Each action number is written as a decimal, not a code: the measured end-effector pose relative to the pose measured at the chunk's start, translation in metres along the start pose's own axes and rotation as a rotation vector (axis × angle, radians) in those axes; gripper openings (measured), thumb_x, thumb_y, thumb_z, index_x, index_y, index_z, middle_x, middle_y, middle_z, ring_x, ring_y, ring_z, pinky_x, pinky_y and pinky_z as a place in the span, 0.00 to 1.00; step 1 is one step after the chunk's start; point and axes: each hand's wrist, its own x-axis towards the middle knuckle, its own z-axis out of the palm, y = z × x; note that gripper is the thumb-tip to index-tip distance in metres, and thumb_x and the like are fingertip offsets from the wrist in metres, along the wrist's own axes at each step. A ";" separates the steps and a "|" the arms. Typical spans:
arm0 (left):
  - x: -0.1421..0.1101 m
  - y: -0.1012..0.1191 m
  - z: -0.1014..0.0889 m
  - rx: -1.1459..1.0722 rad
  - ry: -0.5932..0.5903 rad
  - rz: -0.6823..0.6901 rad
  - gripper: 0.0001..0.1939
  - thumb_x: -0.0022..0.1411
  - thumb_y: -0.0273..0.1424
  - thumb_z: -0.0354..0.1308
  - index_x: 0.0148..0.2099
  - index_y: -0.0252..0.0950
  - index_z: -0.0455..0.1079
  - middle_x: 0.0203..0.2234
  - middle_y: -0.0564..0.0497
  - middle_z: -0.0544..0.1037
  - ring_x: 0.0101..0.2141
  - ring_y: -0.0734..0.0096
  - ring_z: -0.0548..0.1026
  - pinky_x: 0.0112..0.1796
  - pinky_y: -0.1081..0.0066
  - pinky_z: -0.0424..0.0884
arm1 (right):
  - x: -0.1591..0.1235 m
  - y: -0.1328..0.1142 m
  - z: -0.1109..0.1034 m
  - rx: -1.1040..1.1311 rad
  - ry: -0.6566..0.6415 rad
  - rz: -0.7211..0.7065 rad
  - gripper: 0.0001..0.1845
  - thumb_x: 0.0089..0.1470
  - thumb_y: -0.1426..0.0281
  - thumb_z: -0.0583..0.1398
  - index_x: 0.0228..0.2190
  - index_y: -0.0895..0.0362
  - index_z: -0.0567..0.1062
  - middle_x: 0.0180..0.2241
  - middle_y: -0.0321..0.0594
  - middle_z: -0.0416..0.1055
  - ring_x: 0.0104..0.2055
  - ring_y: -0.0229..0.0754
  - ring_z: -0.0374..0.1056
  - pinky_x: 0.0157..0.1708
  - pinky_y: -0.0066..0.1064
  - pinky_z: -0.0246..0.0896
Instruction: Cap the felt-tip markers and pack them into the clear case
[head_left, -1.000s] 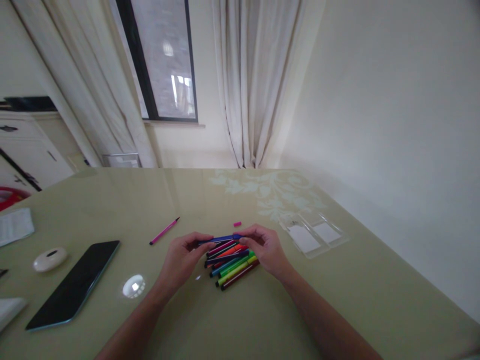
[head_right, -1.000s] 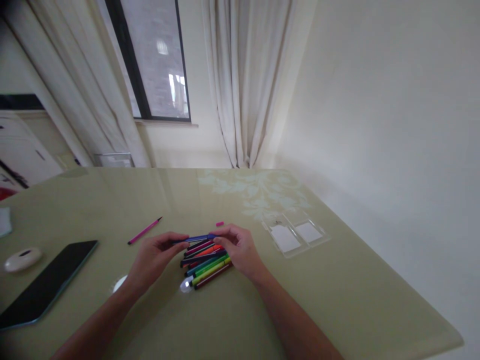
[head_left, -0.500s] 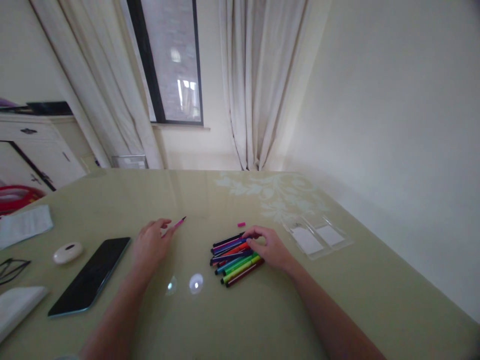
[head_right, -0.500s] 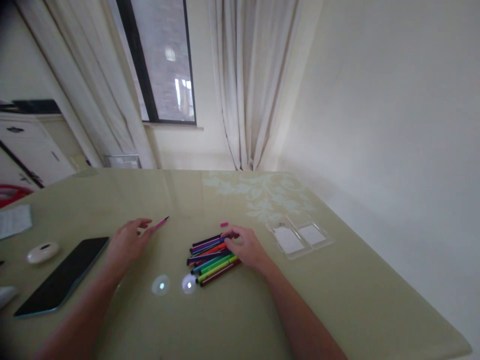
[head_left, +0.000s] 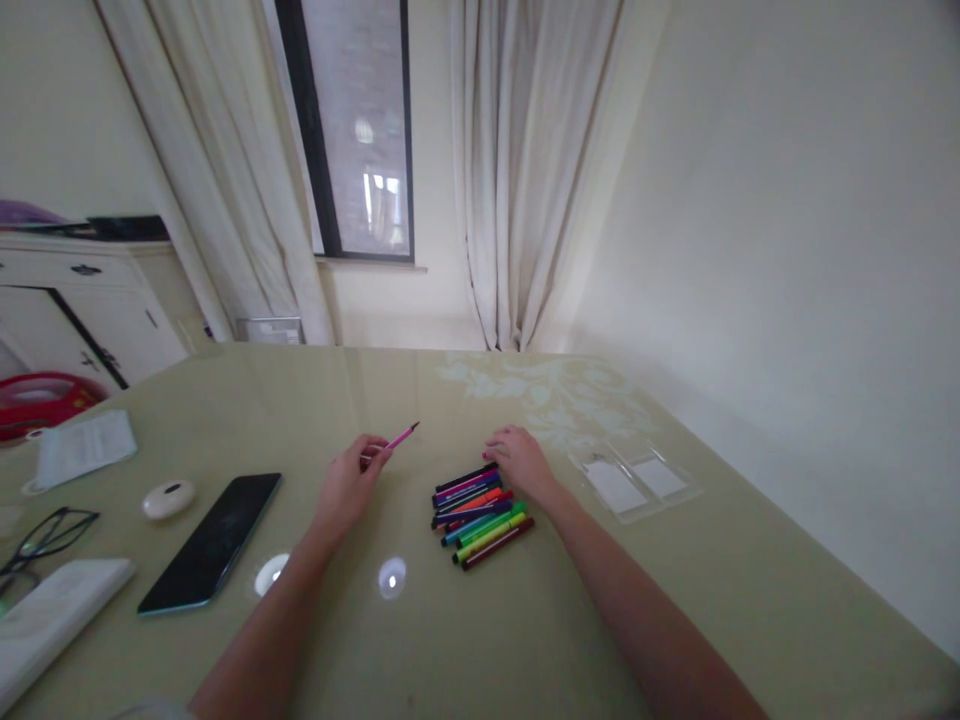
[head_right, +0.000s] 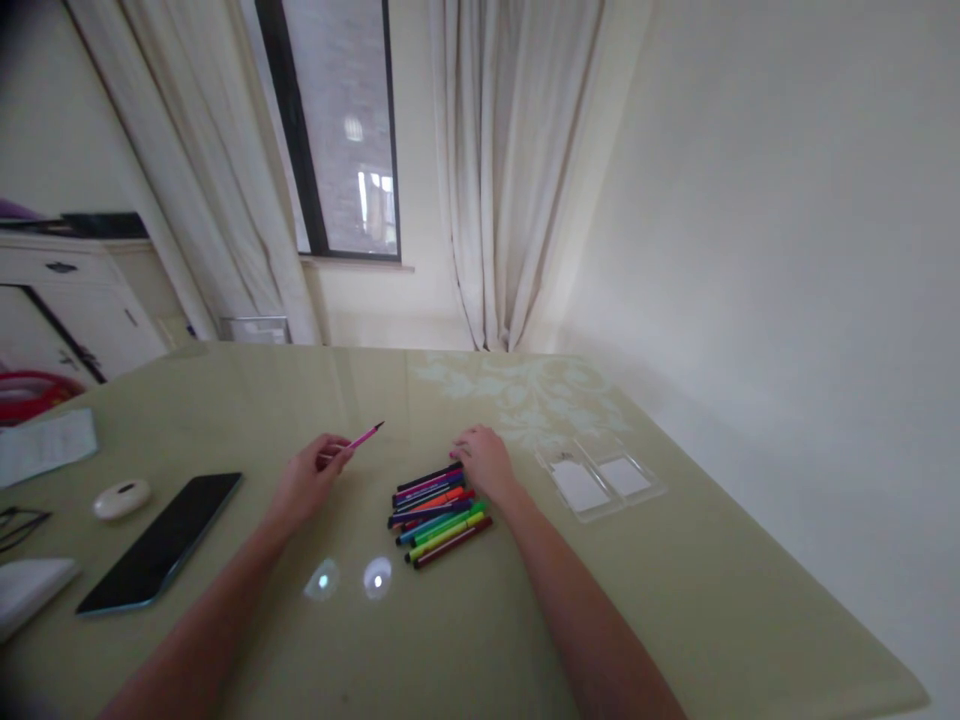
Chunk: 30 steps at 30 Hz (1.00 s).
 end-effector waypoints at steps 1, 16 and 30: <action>-0.001 0.004 0.002 -0.082 -0.006 0.012 0.21 0.62 0.49 0.57 0.44 0.37 0.75 0.33 0.46 0.83 0.31 0.62 0.79 0.33 0.67 0.73 | 0.004 0.000 0.000 -0.026 -0.017 0.011 0.05 0.57 0.72 0.65 0.32 0.56 0.84 0.42 0.48 0.80 0.47 0.49 0.72 0.51 0.38 0.62; -0.040 0.060 0.029 -0.539 -0.158 -0.100 0.24 0.54 0.50 0.69 0.46 0.38 0.81 0.39 0.46 0.86 0.41 0.58 0.83 0.45 0.62 0.80 | -0.066 -0.007 -0.034 0.831 0.138 0.076 0.14 0.60 0.58 0.64 0.45 0.50 0.81 0.46 0.42 0.79 0.50 0.49 0.74 0.54 0.44 0.68; -0.049 0.070 0.030 -0.574 -0.211 -0.134 0.23 0.52 0.47 0.72 0.44 0.38 0.82 0.39 0.46 0.86 0.38 0.58 0.84 0.40 0.64 0.81 | -0.071 -0.022 -0.033 1.187 0.184 0.144 0.11 0.53 0.64 0.71 0.36 0.52 0.77 0.37 0.39 0.82 0.43 0.46 0.77 0.51 0.41 0.70</action>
